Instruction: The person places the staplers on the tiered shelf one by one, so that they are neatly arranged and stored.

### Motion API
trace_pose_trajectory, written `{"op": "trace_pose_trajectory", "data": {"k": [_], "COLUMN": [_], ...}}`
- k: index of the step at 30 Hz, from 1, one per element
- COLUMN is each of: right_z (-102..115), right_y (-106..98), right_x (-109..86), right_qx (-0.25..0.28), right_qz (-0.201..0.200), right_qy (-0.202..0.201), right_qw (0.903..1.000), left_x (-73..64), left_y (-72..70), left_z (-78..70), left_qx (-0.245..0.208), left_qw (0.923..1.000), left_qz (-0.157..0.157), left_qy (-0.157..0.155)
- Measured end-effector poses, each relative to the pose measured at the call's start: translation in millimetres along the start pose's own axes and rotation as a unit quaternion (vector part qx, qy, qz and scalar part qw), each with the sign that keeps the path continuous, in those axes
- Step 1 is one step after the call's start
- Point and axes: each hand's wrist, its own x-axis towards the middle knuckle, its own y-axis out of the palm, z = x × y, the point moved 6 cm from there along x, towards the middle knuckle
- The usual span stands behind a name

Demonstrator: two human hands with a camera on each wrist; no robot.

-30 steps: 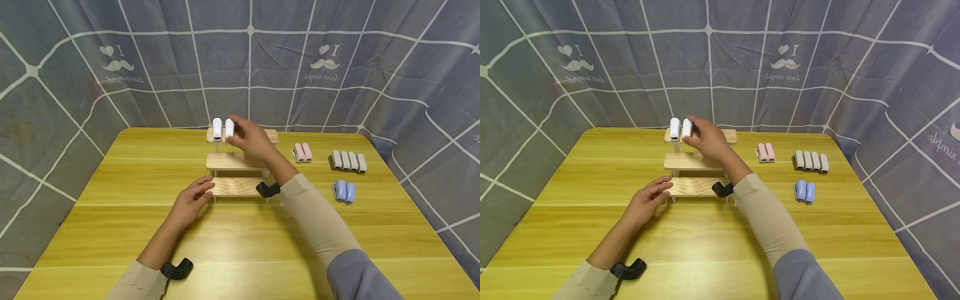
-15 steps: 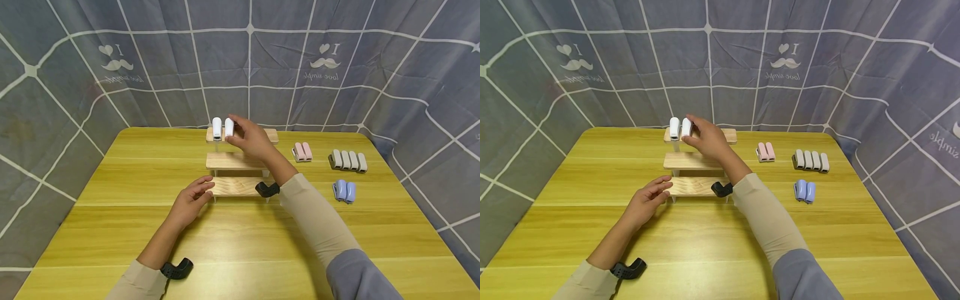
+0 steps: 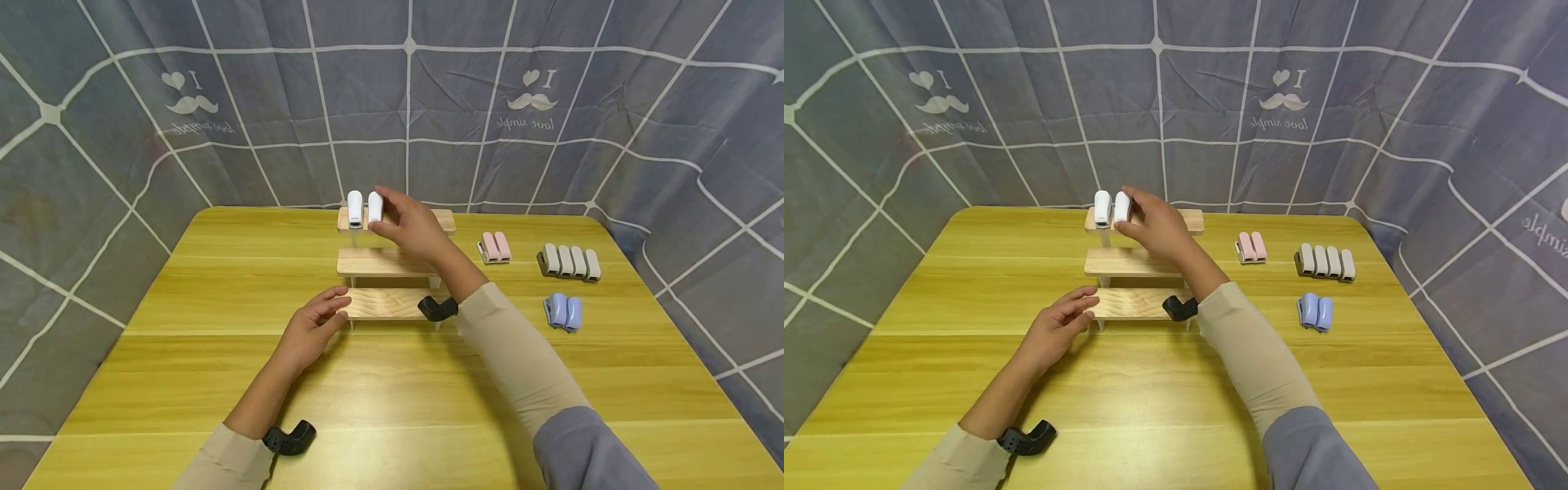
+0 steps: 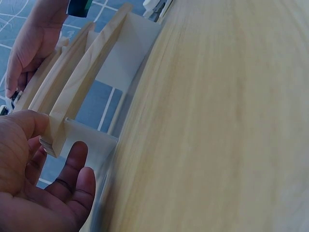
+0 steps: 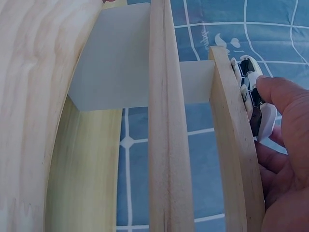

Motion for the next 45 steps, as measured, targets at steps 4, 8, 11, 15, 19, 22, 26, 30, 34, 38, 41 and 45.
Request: {"op": "trace_pose_trajectory", "data": {"k": [4,8,11,15,19,22,26,30,34,38,41,45], "right_z": [1,1,0,-1,-1,-3,-5,-9,-13,-13,-15,-23], "right_y": [-1,-1,-1,-1,-4,-7,-10,-16,-26,-40,-51,-65], "right_x": [-0.6,-0.8,-0.2,0.0,0.1,0.3,-0.7,-6.1,-18.3,-35.8,-51.6,-75.8], "right_qx": [0.021,0.031,0.035,0.041,0.051,0.055,0.051,0.036,0.041,0.034,0.023,0.023], "right_qz": [0.001,0.001,0.002,0.006,0.01,0.013,0.021,0.025,0.016,-0.007,-0.026,-0.048], "right_qy": [0.002,0.0,-0.004,-0.011,-0.021,-0.021,-0.014,-0.011,-0.017,-0.032,-0.04,-0.046], "right_qw": [0.9998,0.9995,0.9994,0.9991,0.9984,0.9982,0.9984,0.999,0.9989,0.9989,0.9986,0.9975], "left_x": [1.0,1.0,0.8,0.8,1.4,1.7,1.8,1.0,-0.2,-0.5,-0.4,-0.1], "left_y": [-0.1,0.3,0.2,-0.1,0.2,0.4,-0.1,-0.7,-0.5,0.2,0.2,-0.9], "left_z": [-1.0,-1.1,-0.4,0.4,-0.2,-0.1,1.2,1.9,2.8,3.1,3.0,1.8], "left_qx": [-0.001,-0.002,-0.001,0.001,0.006,0.009,0.012,0.015,0.014,0.012,0.009,0.005], "left_qw": [1.0,1.0,1.0,1.0,1.0,1.0,0.9999,0.9999,0.9999,0.9999,0.9999,0.9999], "left_qz": [-0.003,-0.001,-0.002,-0.001,-0.001,0.0,-0.001,-0.001,-0.001,0.001,0.002,0.003], "left_qy": [0.005,0.003,0.001,0.0,-0.001,0.001,0.006,0.004,0.002,0.0,-0.005,-0.009]}}
